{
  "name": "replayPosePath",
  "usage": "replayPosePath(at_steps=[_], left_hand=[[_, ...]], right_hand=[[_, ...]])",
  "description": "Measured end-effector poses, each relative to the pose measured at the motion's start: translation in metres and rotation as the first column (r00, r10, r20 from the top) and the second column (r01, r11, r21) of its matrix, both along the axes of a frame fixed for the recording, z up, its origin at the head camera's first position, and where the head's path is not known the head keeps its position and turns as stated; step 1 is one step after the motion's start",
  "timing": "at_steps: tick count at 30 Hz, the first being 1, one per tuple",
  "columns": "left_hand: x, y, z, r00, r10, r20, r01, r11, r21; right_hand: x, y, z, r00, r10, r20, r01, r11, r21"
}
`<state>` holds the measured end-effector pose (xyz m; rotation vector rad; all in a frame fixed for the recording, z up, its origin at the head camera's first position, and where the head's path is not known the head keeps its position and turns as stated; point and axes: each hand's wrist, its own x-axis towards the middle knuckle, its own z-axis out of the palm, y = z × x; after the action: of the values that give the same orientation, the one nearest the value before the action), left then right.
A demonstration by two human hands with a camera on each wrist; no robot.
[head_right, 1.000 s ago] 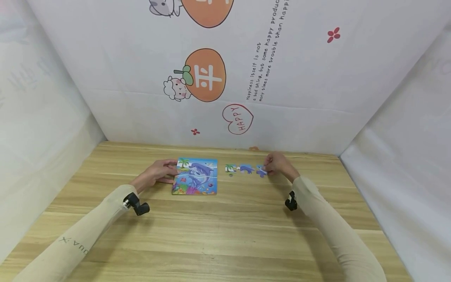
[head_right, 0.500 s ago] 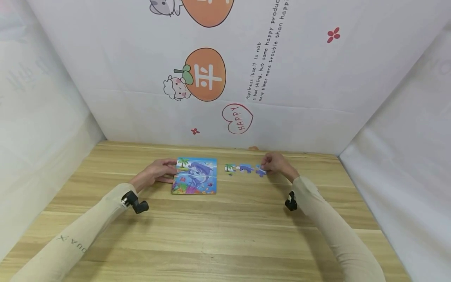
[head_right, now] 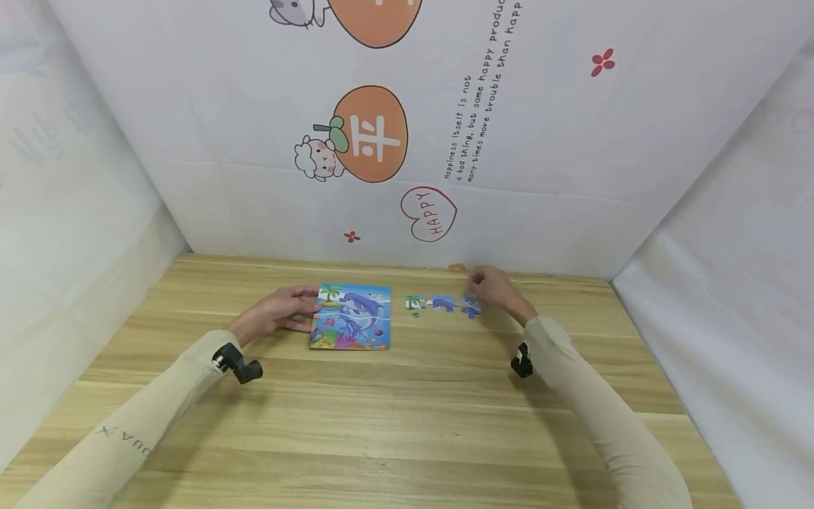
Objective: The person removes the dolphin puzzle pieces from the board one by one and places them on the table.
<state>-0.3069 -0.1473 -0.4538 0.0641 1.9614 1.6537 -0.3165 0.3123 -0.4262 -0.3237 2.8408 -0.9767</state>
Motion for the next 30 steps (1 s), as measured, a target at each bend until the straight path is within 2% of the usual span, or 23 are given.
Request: replayPosePath(at_steps=[3,9,16,23,30], left_hand=[[-0.001,0.000,0.001,1.000,0.010,0.017,-0.010,1.000,0.006],[-0.001,0.000,0.003,0.999,0.011,0.033,-0.011,1.000,0.012],[-0.003,-0.001,0.003,0.999,-0.016,0.035,0.014,0.999,0.037],[-0.007,0.001,0.003,0.999,-0.018,0.037,0.016,0.999,0.045],[-0.008,0.002,0.000,0.999,-0.003,0.035,0.002,0.999,0.033]], right_hand=[[0.002,-0.015,0.007,0.999,0.021,-0.045,-0.021,1.000,0.001],[-0.002,-0.046,0.008,0.999,0.034,-0.030,-0.034,0.999,0.013],[-0.006,-0.084,0.003,0.984,0.137,-0.113,-0.134,0.990,0.035],[0.001,-0.134,0.006,0.969,0.233,-0.080,-0.235,0.972,-0.024],[0.005,-0.172,0.002,0.948,0.300,-0.105,-0.300,0.954,0.018]])
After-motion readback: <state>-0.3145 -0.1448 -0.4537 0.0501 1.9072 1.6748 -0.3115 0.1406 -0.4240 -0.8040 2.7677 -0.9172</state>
